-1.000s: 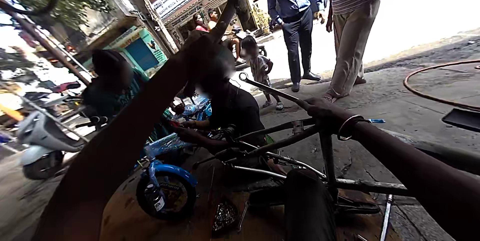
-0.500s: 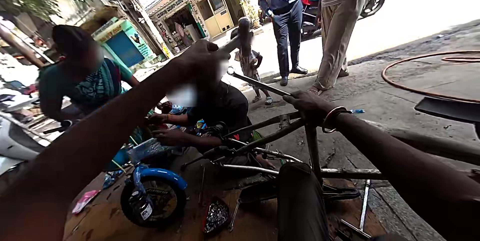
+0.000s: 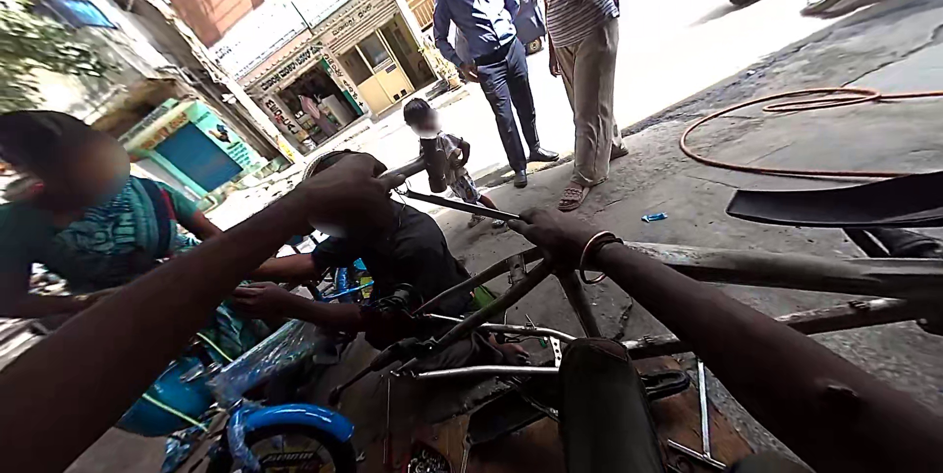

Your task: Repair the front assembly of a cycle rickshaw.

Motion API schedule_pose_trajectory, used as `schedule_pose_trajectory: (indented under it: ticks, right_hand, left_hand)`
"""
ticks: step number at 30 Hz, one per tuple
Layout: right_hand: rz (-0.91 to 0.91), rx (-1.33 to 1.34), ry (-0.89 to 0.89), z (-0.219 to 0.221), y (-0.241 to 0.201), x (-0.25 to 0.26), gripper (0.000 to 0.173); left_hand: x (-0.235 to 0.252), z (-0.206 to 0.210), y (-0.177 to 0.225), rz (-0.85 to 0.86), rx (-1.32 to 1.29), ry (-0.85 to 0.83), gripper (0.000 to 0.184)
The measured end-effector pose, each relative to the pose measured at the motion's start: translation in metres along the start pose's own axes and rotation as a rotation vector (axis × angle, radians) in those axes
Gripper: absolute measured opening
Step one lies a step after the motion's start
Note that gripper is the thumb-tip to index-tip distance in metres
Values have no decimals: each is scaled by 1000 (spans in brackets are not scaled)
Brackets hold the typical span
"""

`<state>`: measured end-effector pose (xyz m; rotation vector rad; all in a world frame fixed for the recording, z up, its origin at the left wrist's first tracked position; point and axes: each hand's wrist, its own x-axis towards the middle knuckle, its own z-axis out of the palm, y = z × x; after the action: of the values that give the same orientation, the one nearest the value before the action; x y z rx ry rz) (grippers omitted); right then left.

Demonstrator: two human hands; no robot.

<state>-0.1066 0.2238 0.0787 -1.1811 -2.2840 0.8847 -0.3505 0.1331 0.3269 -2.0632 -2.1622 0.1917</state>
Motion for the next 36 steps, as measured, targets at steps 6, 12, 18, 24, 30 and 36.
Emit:
schedule_pose_trajectory:
  ticks: [6, 12, 18, 24, 30, 36]
  right_hand:
    - [1, 41, 13, 1, -2, -6, 50]
    - [7, 30, 3, -1, -3, -7, 53]
    - [20, 18, -2, -1, -6, -10, 54]
    - [4, 33, 0, -1, -4, -10, 67]
    - [-15, 37, 6, 0, -8, -16, 76]
    - [-12, 14, 6, -3, -8, -14, 77]
  left_hand:
    - [3, -14, 10, -33, -27, -6, 50]
    - [10, -14, 6, 15, 97, -42, 50]
    - [6, -41, 23, 31, -19, 13, 49]
    - [-3, -90, 31, 74, -620, 517, 49]
    - [-5, 0, 3, -16, 42, -16, 57]
    - [-13, -13, 17, -70, -212, 143, 58]
